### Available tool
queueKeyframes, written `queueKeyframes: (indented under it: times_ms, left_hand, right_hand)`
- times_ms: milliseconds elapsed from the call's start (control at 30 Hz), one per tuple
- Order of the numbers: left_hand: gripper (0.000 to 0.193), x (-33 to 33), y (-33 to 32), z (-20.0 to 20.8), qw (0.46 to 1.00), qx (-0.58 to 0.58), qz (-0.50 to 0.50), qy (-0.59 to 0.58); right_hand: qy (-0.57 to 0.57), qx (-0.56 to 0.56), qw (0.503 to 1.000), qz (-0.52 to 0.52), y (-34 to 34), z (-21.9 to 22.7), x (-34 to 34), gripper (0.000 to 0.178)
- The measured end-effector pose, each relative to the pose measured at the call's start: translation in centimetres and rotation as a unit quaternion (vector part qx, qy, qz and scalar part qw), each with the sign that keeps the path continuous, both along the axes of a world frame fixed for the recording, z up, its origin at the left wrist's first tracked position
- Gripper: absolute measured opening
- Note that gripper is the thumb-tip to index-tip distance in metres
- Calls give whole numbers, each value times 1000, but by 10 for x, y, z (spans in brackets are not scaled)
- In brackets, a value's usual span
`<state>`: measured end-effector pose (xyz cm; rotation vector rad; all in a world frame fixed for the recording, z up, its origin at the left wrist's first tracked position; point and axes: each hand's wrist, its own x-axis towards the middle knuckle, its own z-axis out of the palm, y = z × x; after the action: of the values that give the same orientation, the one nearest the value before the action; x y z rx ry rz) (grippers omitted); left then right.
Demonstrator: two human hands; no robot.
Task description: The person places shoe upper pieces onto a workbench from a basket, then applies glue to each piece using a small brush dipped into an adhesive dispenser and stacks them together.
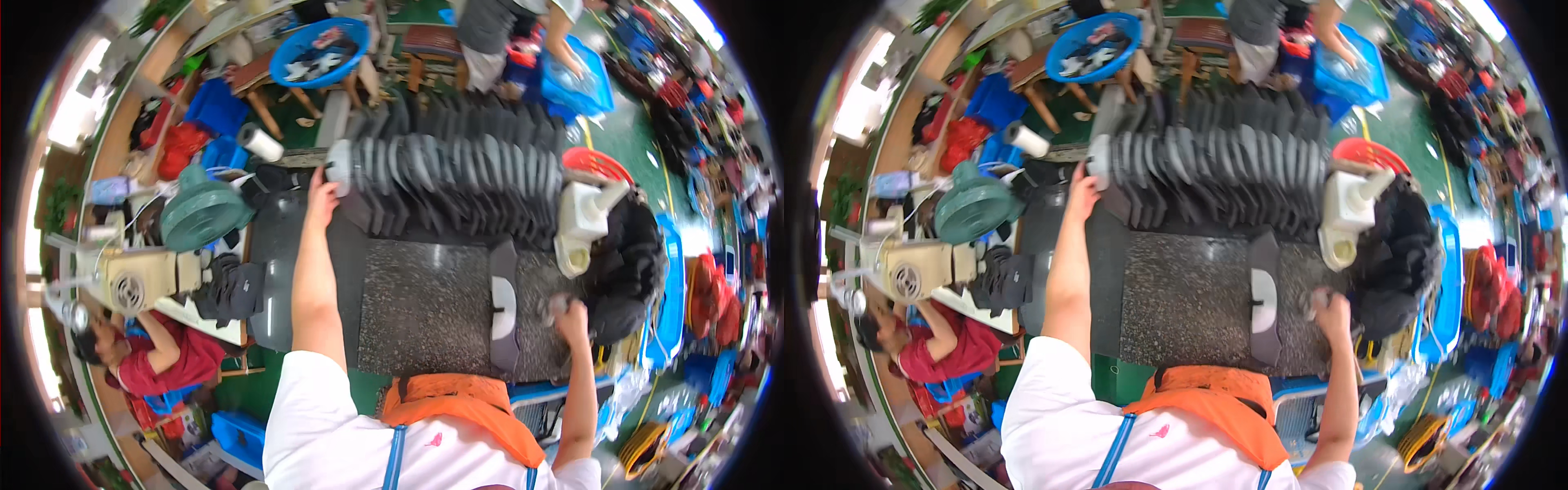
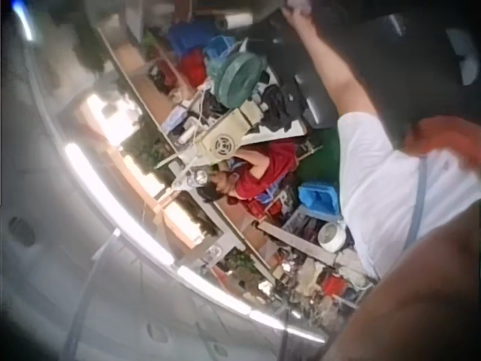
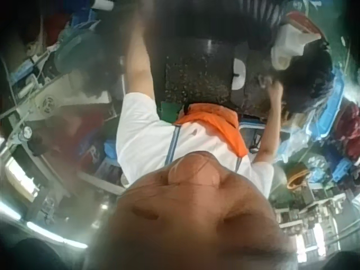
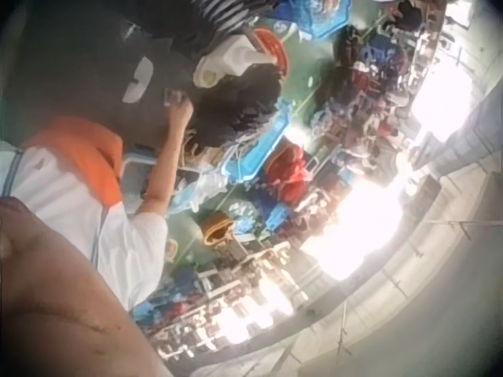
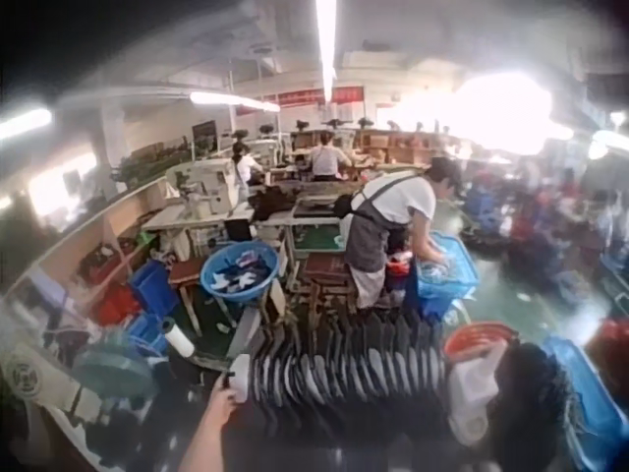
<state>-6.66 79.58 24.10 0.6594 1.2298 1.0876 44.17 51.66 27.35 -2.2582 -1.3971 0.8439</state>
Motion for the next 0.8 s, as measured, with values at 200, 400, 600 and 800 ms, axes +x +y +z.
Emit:
queueKeyframes:
  times_ms: [200, 400, 600, 800]
  left_hand:
    - [51, 109, -102, -2, 918, 187, 259, 233]
    - [45, 271, -278, -37, 935, -260, -237, -56]
    - [15, 315, -288, -77, 949, -116, -286, 72]
    - [14, 313, -285, -65, 941, -141, -247, 186]
  right_hand:
    - [-79, 221, 968, -86, 14, -15, 70, 21]
    - [-71, 242, 963, -95, 42, -22, 79, 17]
    - [-183, 300, 929, -116, 22, -17, 65, 31]
    - [104, 81, 991, -25, 33, -49, -6, 26]
